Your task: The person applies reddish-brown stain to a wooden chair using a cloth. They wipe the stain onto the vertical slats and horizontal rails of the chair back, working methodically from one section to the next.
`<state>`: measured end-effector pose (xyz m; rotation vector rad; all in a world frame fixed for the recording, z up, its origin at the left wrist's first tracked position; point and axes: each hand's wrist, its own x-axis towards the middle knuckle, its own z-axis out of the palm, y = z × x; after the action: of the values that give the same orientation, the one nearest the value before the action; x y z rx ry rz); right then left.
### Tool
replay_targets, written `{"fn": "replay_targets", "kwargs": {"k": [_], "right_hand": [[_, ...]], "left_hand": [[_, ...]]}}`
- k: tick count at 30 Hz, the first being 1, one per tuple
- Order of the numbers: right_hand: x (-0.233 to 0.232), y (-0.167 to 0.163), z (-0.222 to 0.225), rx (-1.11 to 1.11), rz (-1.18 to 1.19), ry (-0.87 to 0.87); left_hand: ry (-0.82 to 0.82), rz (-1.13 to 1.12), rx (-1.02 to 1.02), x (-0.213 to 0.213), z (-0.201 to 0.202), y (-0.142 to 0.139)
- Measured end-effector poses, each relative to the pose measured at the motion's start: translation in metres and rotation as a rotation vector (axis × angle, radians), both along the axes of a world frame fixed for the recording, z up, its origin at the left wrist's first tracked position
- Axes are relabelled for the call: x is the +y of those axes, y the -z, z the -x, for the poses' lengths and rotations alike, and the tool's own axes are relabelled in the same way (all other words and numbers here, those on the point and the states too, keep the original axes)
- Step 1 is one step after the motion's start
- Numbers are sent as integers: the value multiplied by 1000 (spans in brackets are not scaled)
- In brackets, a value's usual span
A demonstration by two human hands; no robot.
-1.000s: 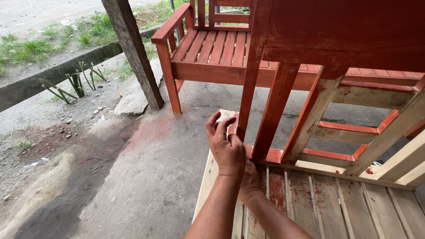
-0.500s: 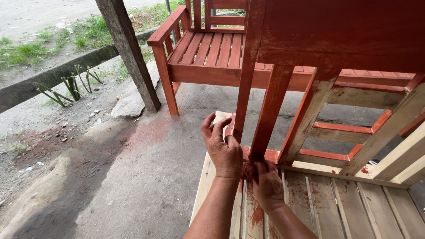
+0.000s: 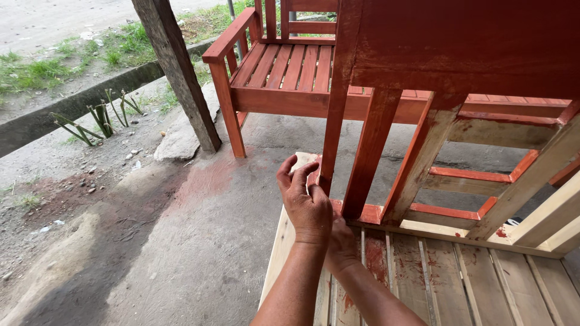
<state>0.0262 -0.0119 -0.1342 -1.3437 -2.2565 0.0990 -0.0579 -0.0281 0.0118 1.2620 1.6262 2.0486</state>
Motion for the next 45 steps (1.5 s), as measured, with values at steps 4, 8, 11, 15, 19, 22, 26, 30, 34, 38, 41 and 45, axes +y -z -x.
{"fn": "replay_targets", "kwargs": {"k": [4, 8, 11, 15, 19, 22, 26, 30, 34, 38, 41, 45], "right_hand": [[4, 3, -11, -95, 1, 187], [7, 6, -45, -72, 2, 291], [9, 12, -71, -112, -28, 346], [1, 15, -107, -59, 116, 462], [-11, 5, -120, -45, -38, 458], [-33, 8, -97, -107, -73, 392], [-29, 8, -76, -74, -29, 350], [-20, 13, -56, -45, -15, 167], [-8, 15, -21, 123, -69, -47], [-9, 1, -3, 94, -309, -179], [-19, -20, -12, 3, -134, 15], [-35, -51, -26, 408, 490, 363]], "left_hand": [[5, -9, -7, 0, 0, 1], [-5, -4, -10, 0, 0, 1], [-2, -14, -9, -1, 0, 1], [18, 1, -36, -1, 0, 0], [3, 9, 6, -2, -2, -2], [28, 15, -33, -3, -2, -3], [20, -10, -22, -1, -2, -5], [18, -8, -7, -1, -2, -2], [15, -3, -12, -1, -2, 0], [6, -29, -14, -1, 0, 0], [-1, -49, -46, 0, 3, 0], [-6, -68, -81, 1, 6, -1]]}}
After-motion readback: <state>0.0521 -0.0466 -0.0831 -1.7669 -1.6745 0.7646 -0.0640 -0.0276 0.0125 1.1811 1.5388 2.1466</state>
